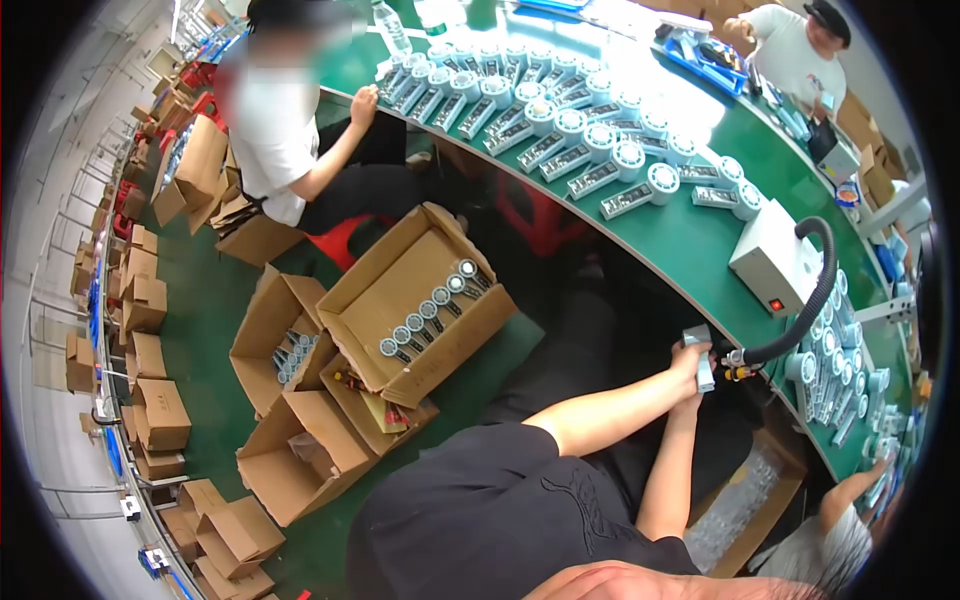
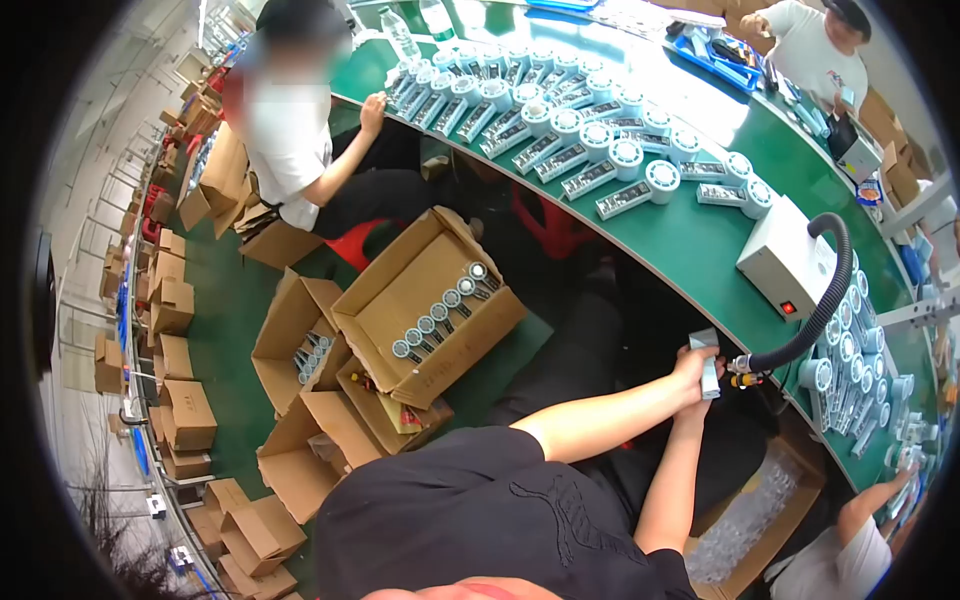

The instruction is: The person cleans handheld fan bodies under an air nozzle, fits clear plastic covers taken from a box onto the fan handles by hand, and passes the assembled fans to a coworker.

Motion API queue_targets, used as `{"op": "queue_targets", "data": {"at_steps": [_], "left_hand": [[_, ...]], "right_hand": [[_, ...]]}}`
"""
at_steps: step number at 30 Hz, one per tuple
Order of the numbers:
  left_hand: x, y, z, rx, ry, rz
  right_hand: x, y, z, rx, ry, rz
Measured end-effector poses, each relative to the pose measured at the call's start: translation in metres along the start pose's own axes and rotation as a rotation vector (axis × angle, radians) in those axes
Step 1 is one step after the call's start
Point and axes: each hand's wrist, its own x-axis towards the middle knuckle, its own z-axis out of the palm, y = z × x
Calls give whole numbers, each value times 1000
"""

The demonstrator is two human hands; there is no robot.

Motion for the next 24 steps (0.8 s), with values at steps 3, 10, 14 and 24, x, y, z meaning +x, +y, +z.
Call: {"op": "queue_targets", "data": {"at_steps": [3,10,14,24], "left_hand": [[-3,3,5,4,-14,13],[0,1,8,11,-36,19],[-3,0,9,6,-64,34],[-11,1,1,-2,-78,69]], "right_hand": [[13,-4,-5,32,-4,-34],[27,-2,-55,73,57,-48],[26,-5,-91,64,100,-40],[26,-7,-82,250,-232,89]]}}
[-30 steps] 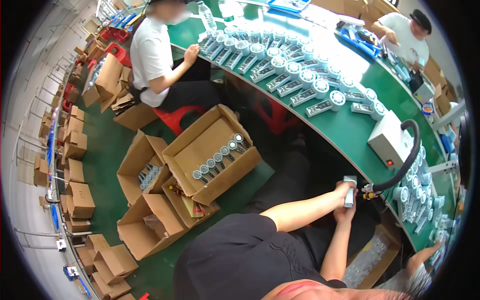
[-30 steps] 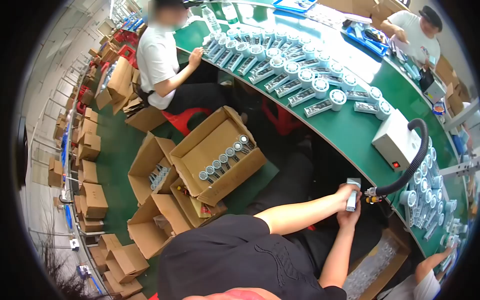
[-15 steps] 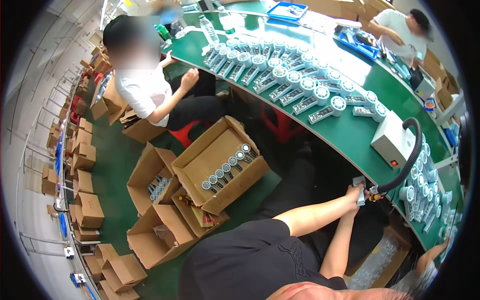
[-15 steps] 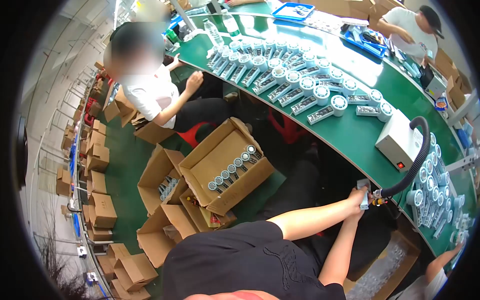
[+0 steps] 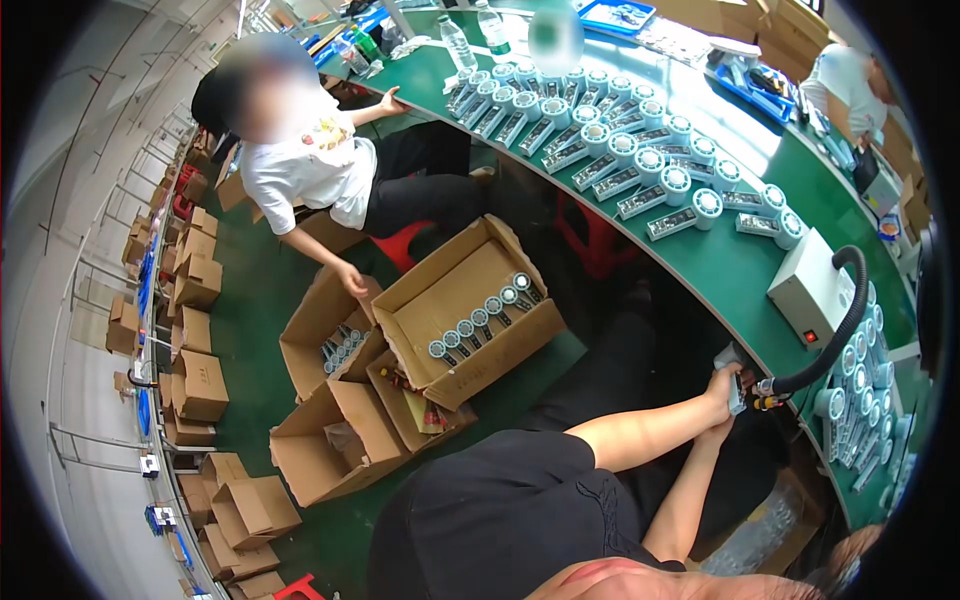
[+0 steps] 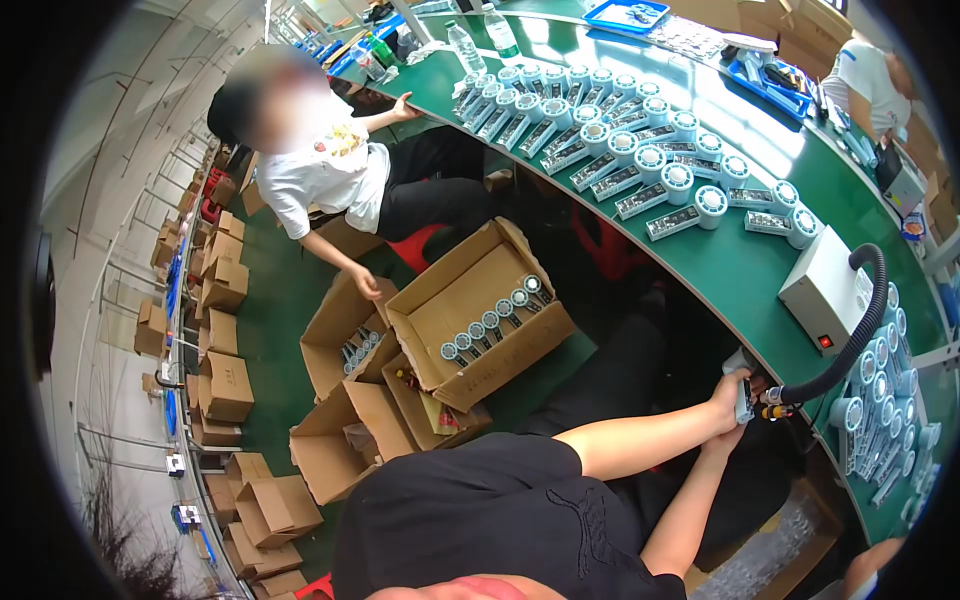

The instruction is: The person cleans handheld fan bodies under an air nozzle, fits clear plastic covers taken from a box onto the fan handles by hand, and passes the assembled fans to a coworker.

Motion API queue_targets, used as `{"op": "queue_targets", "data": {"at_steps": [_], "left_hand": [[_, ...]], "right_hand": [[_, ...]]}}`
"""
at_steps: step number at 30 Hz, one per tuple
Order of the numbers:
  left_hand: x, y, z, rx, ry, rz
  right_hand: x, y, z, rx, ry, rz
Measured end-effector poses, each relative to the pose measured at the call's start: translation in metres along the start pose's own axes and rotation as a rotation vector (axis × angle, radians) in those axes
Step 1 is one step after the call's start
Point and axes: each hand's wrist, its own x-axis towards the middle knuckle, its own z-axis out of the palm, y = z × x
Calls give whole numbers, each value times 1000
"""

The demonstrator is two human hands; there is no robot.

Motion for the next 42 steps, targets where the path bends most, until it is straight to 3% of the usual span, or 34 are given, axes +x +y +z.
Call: {"op": "queue_targets", "data": {"at_steps": [6,11,13,15,16,20,22,23,24,27,30,32,35,37,39,42], "left_hand": [[-2,10,-2,-32,-3,14],[-23,44,-19,-109,-66,-6],[-56,74,-18,17,-2,77],[-69,93,-52,-129,-183,-45],[-87,101,-45,-86,-78,48],[-116,117,-80,76,-123,177],[-124,120,-93,-21,-334,133],[-129,121,-96,60,-314,165],[-136,119,-92,56,-221,142],[-143,110,-81,245,-137,232],[-147,106,-58,362,-117,294],[-151,106,-50,462,-45,397],[-138,125,-56,387,-167,331],[-156,109,0,417,91,472],[-139,126,-25,284,-255,429],[-151,125,4,255,-276,460]], "right_hand": [[3,17,53,-171,173,32],[-23,49,112,-61,279,6],[-10,53,113,-41,247,4],[-9,50,114,-27,223,-7],[-9,48,113,-20,216,-7],[-11,46,95,14,154,27],[-11,44,77,41,22,51],[-11,46,67,52,-53,78],[-29,45,97,16,218,57],[-31,48,107,-47,281,42],[-51,59,106,-103,218,51],[-80,72,119,-611,69,32],[-106,88,120,-871,-83,-179],[-125,85,135,-1037,-227,-297],[-150,83,167,-996,-256,-257],[-168,80,186,-1009,-326,-254]]}}
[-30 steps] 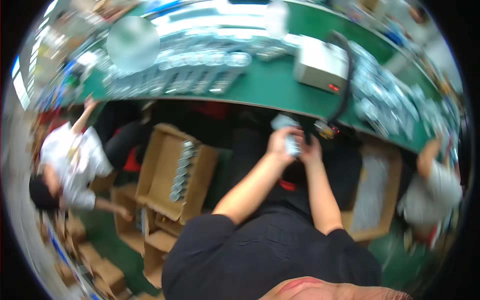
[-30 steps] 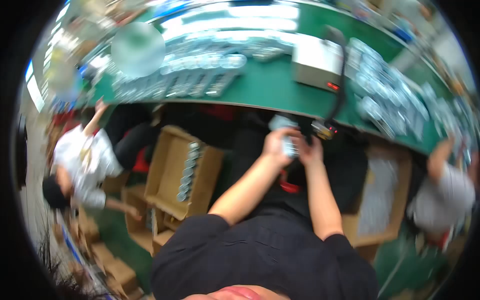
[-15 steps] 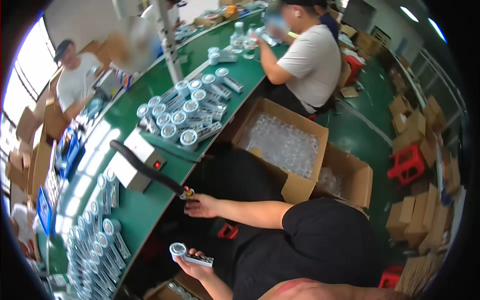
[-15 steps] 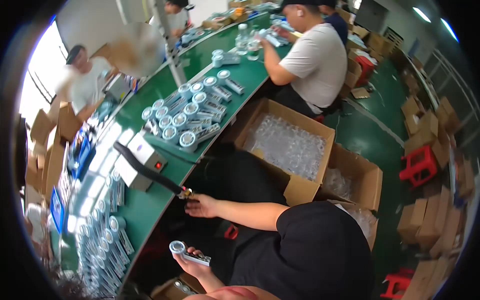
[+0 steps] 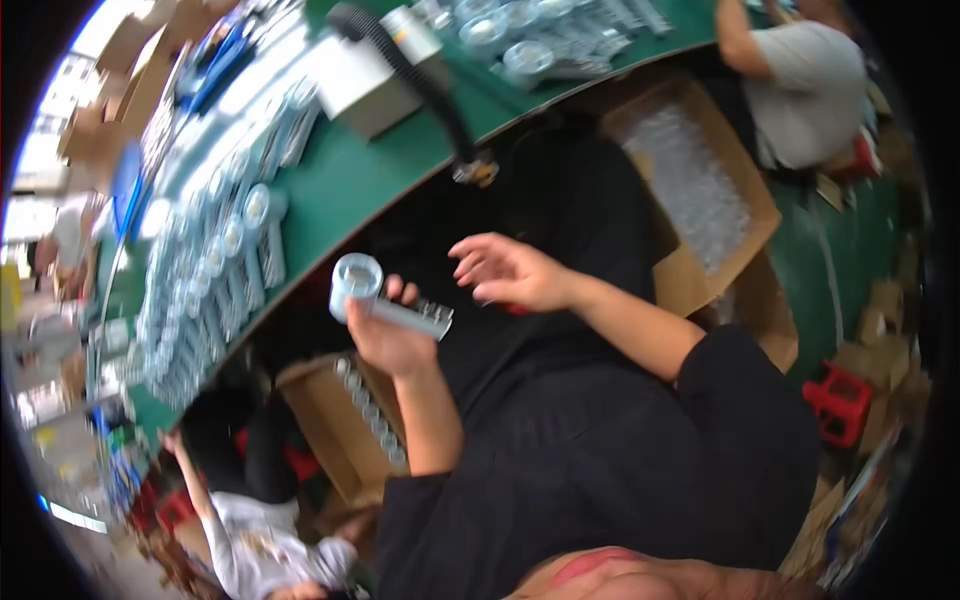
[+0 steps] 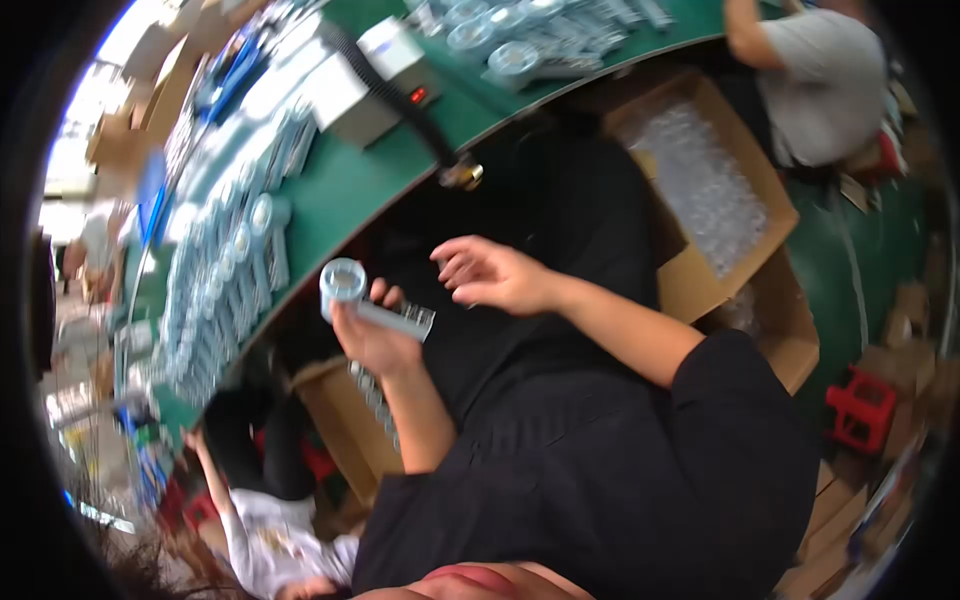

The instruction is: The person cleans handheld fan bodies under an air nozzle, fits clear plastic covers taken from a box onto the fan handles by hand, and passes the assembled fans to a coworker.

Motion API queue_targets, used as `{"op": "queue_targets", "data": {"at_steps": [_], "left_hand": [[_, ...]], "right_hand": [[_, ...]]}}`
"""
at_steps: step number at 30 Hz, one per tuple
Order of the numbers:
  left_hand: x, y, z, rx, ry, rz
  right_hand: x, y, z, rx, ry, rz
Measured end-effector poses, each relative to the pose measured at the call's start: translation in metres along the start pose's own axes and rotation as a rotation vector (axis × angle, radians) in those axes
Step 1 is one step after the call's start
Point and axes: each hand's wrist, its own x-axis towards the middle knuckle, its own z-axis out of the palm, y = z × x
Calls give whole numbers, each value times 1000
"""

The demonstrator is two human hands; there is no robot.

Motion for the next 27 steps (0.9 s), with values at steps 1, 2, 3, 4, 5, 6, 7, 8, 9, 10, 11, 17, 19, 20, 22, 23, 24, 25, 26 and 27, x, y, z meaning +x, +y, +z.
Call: {"op": "queue_targets", "data": {"at_steps": [1,2,3,4,5,6,7,8,9,10,11,17,19,20,22,23,24,25,26,27], "left_hand": [[-2,4,4,7,18,20],[-3,7,7,6,32,42],[-3,9,11,6,45,63],[-4,11,15,-38,25,65],[-5,11,19,-86,-1,61],[-6,11,21,-91,12,70],[-7,11,23,-95,35,76],[-8,11,25,-99,56,81],[-9,12,26,-99,77,83],[-9,12,26,-97,92,87],[-9,12,27,-90,100,93],[-8,12,27,-86,115,84],[-5,14,20,-279,130,-19],[-3,13,14,-420,141,-107],[0,8,9,-473,121,-150],[1,5,6,-522,127,-206],[2,1,3,-570,134,-263],[3,-2,0,-619,142,-323],[4,-6,-5,-623,134,-322],[3,-10,-10,-671,146,-360]], "right_hand": [[-3,-5,4,87,-24,24],[-4,-9,7,156,-40,42],[-4,-13,13,168,-69,60],[-5,-18,16,318,-84,103],[-6,-21,17,463,-88,145],[-6,-20,15,462,-96,159],[-5,-19,12,570,-130,198],[-3,-17,8,678,-163,235],[-2,-14,6,791,-193,271],[0,-13,3,902,-226,301],[-1,-13,3,959,-202,313],[0,3,15,458,-65,-133],[-14,-24,32,218,-10,-236],[-17,-29,35,115,0,-296],[-10,-48,42,-280,-101,-647],[-10,-54,45,-425,-132,-784],[-9,-55,48,-497,-153,-836],[-7,-55,50,-545,-165,-864],[-6,-52,52,-570,-164,-878],[-6,-49,54,-585,-160,-883]]}}
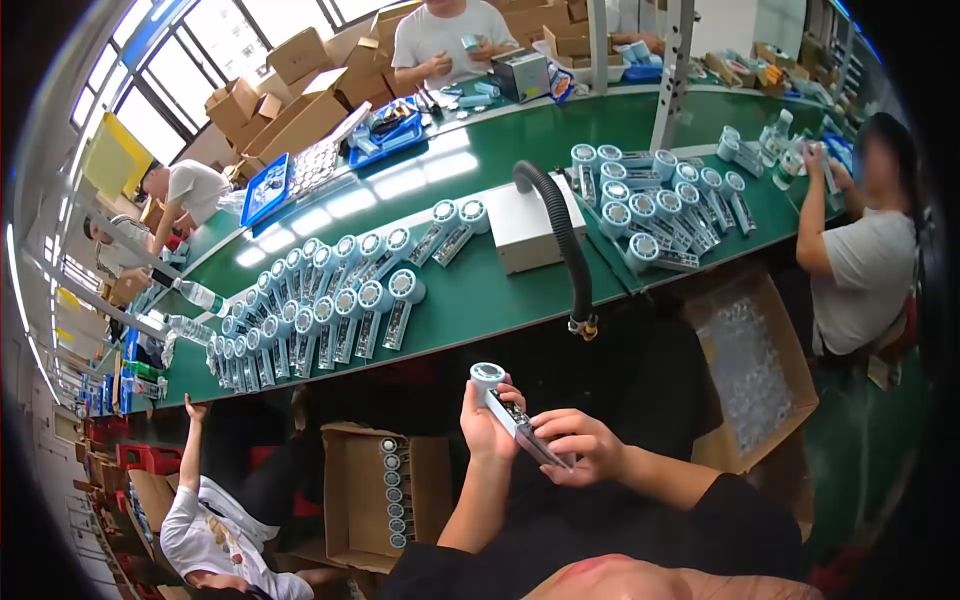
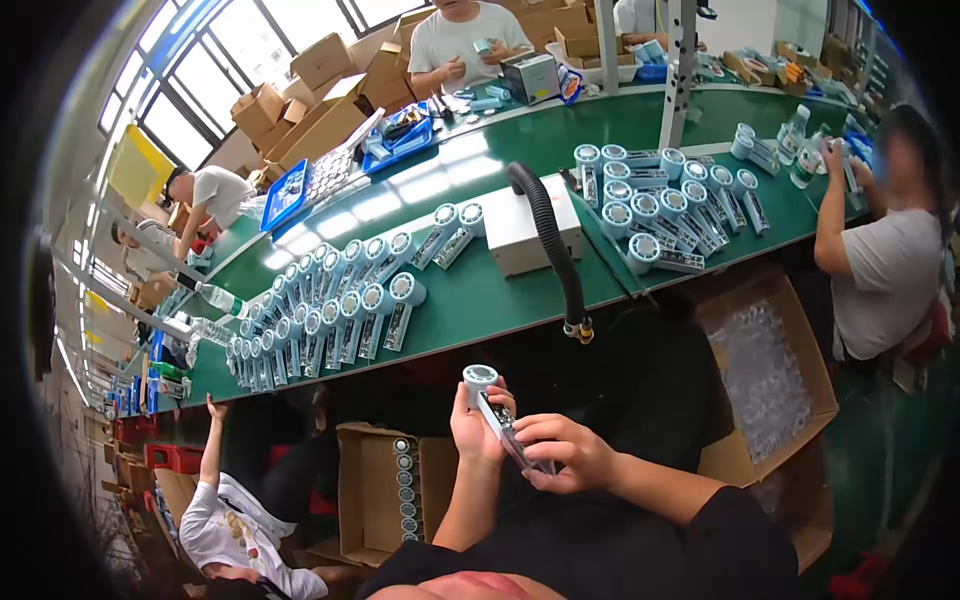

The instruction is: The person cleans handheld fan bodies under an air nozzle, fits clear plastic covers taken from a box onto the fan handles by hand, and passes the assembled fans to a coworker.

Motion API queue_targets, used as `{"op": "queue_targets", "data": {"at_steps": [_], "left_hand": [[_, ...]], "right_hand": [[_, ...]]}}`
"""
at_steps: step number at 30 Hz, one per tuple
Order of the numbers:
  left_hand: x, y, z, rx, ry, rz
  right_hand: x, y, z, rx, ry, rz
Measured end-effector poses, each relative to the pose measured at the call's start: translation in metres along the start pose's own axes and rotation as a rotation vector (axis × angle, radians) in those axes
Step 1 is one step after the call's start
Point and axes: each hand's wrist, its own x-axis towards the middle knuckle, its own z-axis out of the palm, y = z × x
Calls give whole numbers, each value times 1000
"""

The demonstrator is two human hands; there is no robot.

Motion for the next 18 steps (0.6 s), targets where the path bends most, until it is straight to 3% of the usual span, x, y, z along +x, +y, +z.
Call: {"op": "queue_targets", "data": {"at_steps": [3,9,14,18], "left_hand": [[2,0,-17,-147,47,-103],[1,3,-36,-174,81,-69],[6,-3,-44,-99,118,1],[7,-8,-36,25,172,182]], "right_hand": [[-2,4,8,-24,14,11],[-1,-5,16,-16,18,44],[-1,-10,17,-99,-18,44],[-5,-16,18,-64,-44,103]]}}
